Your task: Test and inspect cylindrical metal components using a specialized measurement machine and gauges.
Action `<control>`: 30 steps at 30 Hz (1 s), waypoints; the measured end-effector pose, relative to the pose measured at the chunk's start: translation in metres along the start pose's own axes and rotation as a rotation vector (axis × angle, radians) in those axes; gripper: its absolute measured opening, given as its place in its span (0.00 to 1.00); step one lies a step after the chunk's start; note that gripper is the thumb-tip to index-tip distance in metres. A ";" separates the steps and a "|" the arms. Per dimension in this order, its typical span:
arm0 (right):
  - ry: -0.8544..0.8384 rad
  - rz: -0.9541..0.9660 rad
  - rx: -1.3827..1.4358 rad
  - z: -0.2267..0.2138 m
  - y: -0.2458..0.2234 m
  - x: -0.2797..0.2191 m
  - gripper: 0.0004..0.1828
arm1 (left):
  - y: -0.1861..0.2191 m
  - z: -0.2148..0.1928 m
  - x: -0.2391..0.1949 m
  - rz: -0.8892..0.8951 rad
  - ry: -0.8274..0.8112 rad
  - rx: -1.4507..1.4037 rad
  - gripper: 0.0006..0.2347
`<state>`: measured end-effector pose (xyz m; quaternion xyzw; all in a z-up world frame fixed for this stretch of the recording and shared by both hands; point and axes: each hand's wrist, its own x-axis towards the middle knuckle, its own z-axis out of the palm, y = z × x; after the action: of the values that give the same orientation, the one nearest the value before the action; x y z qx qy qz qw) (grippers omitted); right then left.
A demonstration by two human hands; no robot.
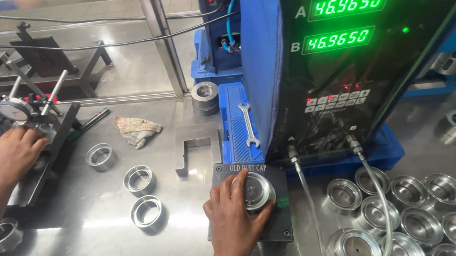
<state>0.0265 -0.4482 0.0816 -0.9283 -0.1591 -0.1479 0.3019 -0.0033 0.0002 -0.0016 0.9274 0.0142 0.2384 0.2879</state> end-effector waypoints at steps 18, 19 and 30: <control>-0.231 -0.095 -0.252 0.245 0.014 -0.091 0.65 | 0.000 0.004 -0.001 -0.011 0.007 -0.001 0.36; -0.241 -0.066 -0.306 0.249 0.003 -0.090 0.66 | 0.000 0.004 -0.001 -0.011 0.009 0.001 0.36; -0.013 0.118 -0.401 0.252 -0.028 -0.095 0.48 | 0.001 0.003 0.001 0.005 0.024 0.004 0.36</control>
<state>-0.0250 -0.2926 -0.1342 -0.9784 -0.0736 -0.1526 0.1181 -0.0010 -0.0019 -0.0024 0.9251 0.0158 0.2500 0.2852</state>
